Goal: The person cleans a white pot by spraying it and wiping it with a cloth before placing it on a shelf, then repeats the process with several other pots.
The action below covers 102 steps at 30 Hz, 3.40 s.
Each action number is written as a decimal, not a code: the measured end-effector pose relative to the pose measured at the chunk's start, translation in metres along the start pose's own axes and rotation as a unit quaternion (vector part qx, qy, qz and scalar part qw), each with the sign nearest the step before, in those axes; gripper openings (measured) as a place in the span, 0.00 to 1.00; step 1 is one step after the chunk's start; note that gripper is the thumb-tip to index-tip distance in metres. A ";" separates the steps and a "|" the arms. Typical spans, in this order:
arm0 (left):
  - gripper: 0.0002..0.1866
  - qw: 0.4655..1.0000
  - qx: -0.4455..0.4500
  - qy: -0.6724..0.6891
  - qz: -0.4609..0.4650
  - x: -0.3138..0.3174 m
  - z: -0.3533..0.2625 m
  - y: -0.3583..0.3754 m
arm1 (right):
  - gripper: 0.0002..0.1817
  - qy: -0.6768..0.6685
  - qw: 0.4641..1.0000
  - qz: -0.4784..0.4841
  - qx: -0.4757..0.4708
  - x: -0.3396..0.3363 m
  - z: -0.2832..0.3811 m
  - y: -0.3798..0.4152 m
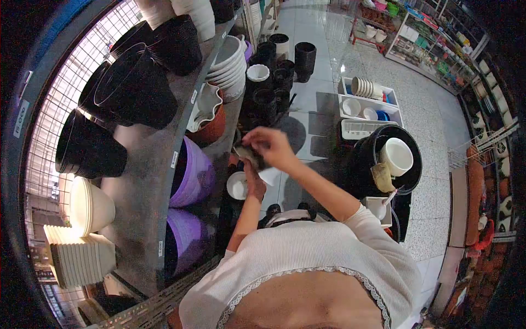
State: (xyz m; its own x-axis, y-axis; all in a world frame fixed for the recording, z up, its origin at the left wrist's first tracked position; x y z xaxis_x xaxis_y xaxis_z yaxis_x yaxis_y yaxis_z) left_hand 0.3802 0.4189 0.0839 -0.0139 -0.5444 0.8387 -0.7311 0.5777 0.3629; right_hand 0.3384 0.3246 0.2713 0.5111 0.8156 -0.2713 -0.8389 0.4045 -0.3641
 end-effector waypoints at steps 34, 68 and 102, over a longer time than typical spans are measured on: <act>0.25 0.865 0.247 -0.409 0.151 0.045 -0.030 0.034 | 0.21 -0.040 0.956 0.083 0.279 -0.035 -0.130 0.001; 0.30 0.963 0.127 -0.209 0.114 0.048 -0.056 -0.011 | 0.20 0.454 0.889 0.061 0.032 0.043 -0.022 0.017; 0.28 0.944 0.197 -0.263 -0.018 0.057 -0.050 -0.008 | 0.24 0.362 0.920 0.149 -0.031 0.006 -0.050 -0.039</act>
State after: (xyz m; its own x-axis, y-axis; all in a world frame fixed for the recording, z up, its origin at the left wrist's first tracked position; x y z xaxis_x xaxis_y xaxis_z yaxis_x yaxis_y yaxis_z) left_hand 0.4199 0.4138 0.1487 -0.2455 -0.8458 0.4736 -0.9332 0.3384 0.1206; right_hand 0.3838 0.2924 0.2392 0.2700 0.3889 -0.8808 -0.9610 0.1654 -0.2216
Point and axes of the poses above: each hand's wrist, its own y-axis away from the middle knuckle, its own x-axis out of the palm, z = x × y, the point moved 6 cm from there along -y, towards the middle knuckle, and after that the axes turned 14 degrees about y, right-handed, at the moved point
